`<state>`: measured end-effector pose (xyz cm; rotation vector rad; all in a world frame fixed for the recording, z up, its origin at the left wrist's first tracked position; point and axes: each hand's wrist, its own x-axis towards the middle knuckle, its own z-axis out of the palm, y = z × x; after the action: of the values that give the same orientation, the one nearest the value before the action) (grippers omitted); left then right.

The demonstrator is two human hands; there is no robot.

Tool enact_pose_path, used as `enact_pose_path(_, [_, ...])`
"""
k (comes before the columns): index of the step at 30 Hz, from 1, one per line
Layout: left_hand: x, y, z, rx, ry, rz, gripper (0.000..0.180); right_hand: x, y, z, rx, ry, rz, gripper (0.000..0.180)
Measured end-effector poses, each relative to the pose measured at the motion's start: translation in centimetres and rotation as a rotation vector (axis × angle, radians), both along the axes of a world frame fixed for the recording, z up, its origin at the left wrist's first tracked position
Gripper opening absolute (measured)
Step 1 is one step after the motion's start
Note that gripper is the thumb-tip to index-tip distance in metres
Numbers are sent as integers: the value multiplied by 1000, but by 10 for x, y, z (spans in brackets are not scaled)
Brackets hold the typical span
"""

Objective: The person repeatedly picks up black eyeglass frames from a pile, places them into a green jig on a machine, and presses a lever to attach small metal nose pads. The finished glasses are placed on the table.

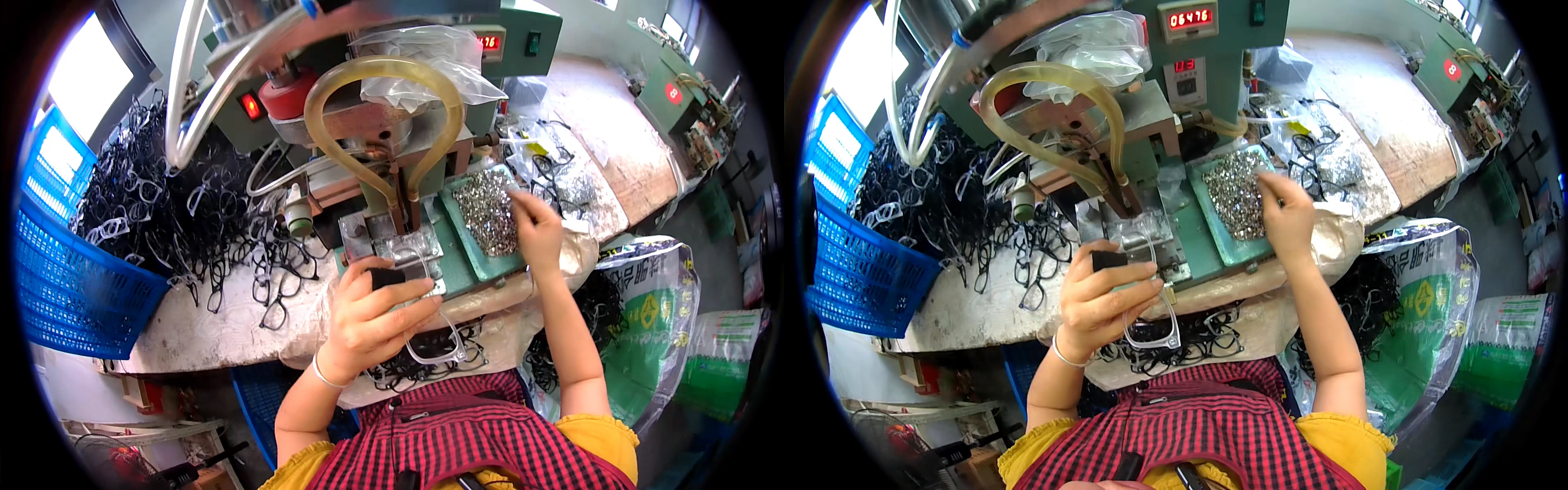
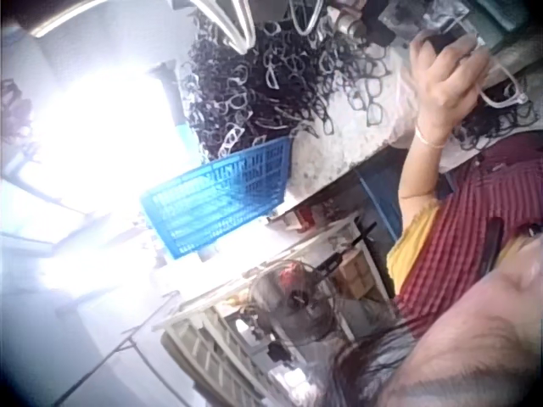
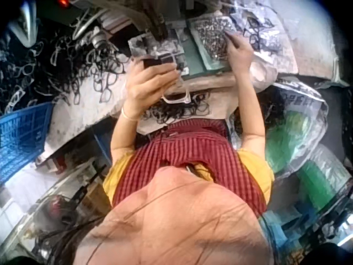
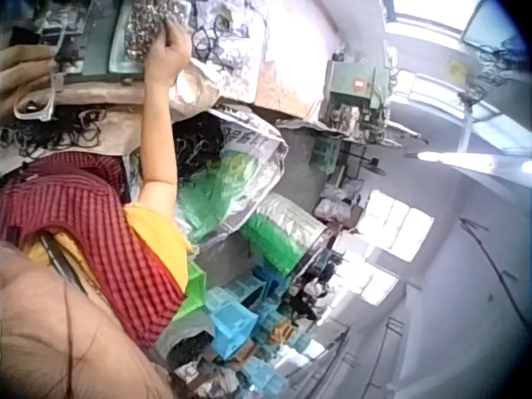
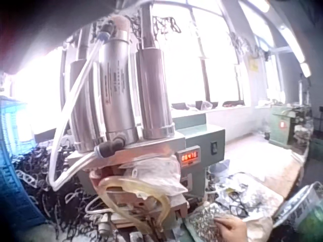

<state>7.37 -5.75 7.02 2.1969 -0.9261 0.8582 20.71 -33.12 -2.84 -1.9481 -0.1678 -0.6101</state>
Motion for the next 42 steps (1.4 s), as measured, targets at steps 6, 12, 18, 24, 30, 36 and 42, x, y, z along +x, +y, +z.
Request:
enact_pose_path(6, [3,-2,0,-14,0,10,22,56,-9,3,-422,-68,-86,16])
enact_pose_path(12, [-25,-5,-24,-93,56,108,38,20,11,-1,-564,-308,-10,14])
enact_pose_path(18, [-59,50,-54,-163,-82,488,53,47,-37,20,-15,304,-34,15])
enact_pose_path(24, [-63,191,-70,-733,65,954,24,30,-10,6,-346,8,-6,12])
enact_pose_path(30, [-48,314,-82,-93,412,1312,26,21,29,16,-275,-199,99,10])
enact_pose_path(36, [-61,362,-156,309,763,1555,26,-12,46,14,64,-62,127,13])
enact_pose_path(42, [-43,283,-134,-107,283,1124,15,-39,72,58,119,-121,371,12])
